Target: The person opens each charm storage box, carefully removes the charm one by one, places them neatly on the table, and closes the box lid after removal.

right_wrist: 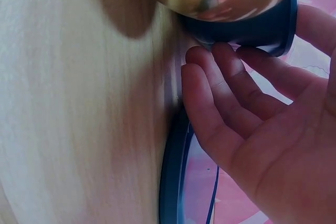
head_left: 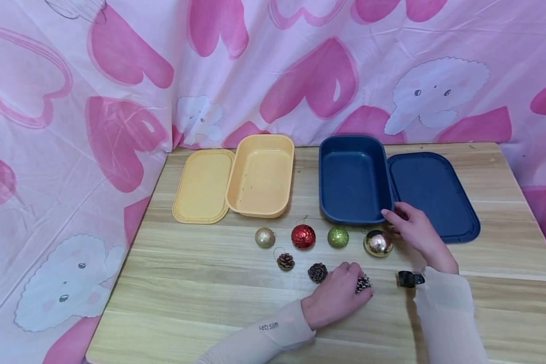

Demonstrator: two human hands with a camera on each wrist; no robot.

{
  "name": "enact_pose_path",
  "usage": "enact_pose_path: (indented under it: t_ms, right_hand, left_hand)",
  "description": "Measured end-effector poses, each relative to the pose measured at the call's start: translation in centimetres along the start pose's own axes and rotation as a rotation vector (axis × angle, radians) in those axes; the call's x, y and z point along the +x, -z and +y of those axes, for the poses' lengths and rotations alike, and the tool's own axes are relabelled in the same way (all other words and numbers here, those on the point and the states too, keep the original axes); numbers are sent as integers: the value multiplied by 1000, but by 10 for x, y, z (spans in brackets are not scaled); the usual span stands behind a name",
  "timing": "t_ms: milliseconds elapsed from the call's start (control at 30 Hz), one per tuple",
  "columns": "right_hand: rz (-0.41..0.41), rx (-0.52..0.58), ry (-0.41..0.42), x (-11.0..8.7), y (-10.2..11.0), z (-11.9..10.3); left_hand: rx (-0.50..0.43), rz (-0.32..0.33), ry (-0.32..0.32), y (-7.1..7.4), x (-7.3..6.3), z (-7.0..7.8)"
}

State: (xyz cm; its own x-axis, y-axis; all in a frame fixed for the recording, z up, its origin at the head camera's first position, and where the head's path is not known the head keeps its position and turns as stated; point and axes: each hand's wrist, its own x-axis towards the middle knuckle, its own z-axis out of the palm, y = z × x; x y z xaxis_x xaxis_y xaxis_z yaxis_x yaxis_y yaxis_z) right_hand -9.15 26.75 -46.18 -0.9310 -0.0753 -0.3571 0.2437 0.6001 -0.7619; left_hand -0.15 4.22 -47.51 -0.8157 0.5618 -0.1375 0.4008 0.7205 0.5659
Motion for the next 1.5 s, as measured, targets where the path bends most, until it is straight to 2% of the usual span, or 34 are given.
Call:
enact_pose_path:
  t_ms: [600,1167,1333,1500]
  right_hand:
    - [-13,-3,-10,-1,0,-1]
    - [9,-66,-6,-2,0,-5]
    - [11,-72,-2,-2,0,-6]
    - [15,-72,-2,-2,0,-5]
  left_hand:
    - [-77,-28,21,-2,0,2]
    - [-45,-15,4,6,-4,2]
    - [-36,-10,-34,15,-6,3]
    - [6,3,-120,28,-8,2]
